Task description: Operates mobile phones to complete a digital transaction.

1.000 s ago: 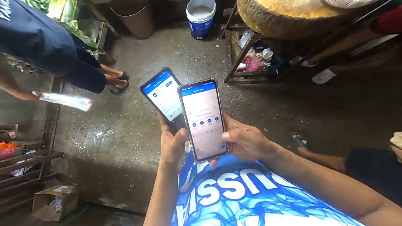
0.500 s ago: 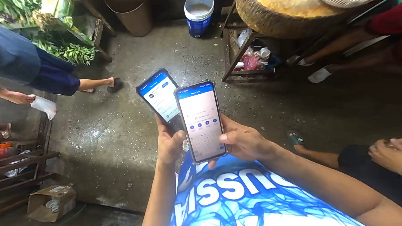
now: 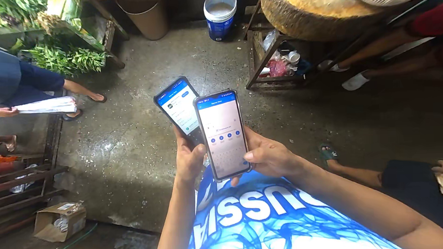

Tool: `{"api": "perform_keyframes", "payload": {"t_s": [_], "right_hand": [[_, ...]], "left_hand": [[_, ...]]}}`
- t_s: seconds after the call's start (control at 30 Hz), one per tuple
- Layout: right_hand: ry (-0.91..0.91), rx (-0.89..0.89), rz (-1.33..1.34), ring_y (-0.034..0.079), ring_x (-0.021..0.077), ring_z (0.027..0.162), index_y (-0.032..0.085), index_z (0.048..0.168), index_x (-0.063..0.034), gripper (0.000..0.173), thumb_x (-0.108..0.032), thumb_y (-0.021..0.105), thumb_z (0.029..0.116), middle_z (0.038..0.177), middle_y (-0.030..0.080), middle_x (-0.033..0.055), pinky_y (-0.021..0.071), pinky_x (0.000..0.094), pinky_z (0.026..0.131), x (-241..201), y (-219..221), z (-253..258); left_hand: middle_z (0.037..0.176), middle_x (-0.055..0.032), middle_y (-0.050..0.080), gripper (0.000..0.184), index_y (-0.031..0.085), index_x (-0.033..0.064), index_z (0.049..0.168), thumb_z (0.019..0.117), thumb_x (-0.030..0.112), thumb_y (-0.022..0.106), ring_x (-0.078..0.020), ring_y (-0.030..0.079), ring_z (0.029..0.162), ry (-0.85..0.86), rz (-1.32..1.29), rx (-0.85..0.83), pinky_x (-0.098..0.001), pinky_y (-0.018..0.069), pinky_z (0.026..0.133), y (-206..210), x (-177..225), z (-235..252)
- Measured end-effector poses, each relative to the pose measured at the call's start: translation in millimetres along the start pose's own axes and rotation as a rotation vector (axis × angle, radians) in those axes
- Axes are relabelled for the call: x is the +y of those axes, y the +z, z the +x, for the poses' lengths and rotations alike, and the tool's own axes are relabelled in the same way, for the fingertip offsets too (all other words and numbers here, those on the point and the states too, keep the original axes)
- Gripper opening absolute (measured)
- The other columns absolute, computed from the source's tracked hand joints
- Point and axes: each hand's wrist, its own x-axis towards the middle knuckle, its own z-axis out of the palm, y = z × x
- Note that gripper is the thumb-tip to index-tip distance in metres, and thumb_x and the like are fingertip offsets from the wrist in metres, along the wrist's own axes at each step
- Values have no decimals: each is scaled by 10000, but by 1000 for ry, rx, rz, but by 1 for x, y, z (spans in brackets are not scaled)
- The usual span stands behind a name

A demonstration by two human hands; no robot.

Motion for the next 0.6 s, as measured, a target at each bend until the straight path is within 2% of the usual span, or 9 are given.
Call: {"api": "perform_keyframes", "payload": {"t_s": [0.23,0.6], "right_hand": [[-3,-10,-27,644,317,1204,306,1510,-262,562,-72,473,1009,1376,591,121,610,507,891,0,-2,-1],[10,84,-103,702,262,1095,370,1460,-246,456,-68,412,1042,1277,653,96,643,431,804,-1,0,-1]], "left_hand": [[1345,42,643,866,258,360,1547,873,341,803,-127,665,1171,-20,2,8,-354,568,1002,0,-4,-1],[1349,55,634,887,260,352,1536,855,305,825,-118,653,1188,0,40,31,-344,564,1009,1,-3,-2]]}}
